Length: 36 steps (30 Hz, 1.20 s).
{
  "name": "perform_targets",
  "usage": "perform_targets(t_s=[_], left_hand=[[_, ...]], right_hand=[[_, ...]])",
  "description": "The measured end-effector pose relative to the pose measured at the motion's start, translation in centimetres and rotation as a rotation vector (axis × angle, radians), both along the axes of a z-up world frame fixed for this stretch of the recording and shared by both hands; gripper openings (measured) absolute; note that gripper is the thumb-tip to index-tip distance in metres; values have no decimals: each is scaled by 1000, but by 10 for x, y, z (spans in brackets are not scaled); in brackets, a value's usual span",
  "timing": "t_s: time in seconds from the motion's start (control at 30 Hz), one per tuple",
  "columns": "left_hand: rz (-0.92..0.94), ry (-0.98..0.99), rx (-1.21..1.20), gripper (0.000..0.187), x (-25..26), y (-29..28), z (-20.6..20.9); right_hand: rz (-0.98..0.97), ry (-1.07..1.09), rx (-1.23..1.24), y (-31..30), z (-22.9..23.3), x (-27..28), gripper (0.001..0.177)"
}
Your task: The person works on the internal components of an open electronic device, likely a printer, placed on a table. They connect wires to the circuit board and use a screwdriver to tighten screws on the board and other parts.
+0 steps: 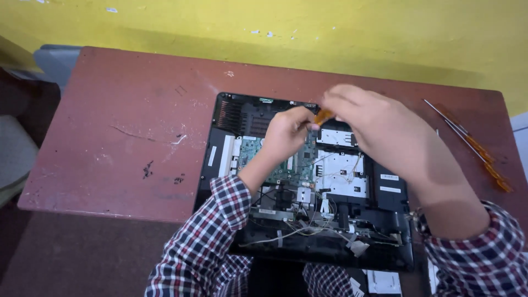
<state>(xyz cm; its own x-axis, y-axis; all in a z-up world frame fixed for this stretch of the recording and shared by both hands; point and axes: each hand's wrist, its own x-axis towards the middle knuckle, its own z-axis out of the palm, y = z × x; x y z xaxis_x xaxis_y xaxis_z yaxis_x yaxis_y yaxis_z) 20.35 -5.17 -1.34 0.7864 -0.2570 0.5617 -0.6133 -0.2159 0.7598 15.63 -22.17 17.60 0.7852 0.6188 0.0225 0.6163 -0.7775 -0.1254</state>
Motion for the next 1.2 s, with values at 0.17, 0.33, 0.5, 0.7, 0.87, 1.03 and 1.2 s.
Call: perform_targets(t_s=[0.17,0.33,0.5,0.7,0.87,1.03,1.2], left_hand=[[-97,24,20,8,-2,7,10],[-114,213,85,34,-9,5,20],[99,23,123,19,2,-3,9],[-109,82,147,17,0,5,22],[-121,94,96,12,-6,5,30],[15,34,81,15,-2,-1,22],[-165,34,92,16,-1,7,28]], right_hand=[[-57,-451,-158,-1,-29,18,24],[-223,-787,-320,-7,-58,34,78],[-316,-11,-35,22,-4,6,53],[-35,-257,-14,-3,-9,6,22],[-190,-671,-260,-9,-53,22,62],[-209,-388,-251,4,-25,7,52],[30,-289,-48,-3,-19,3,32]])
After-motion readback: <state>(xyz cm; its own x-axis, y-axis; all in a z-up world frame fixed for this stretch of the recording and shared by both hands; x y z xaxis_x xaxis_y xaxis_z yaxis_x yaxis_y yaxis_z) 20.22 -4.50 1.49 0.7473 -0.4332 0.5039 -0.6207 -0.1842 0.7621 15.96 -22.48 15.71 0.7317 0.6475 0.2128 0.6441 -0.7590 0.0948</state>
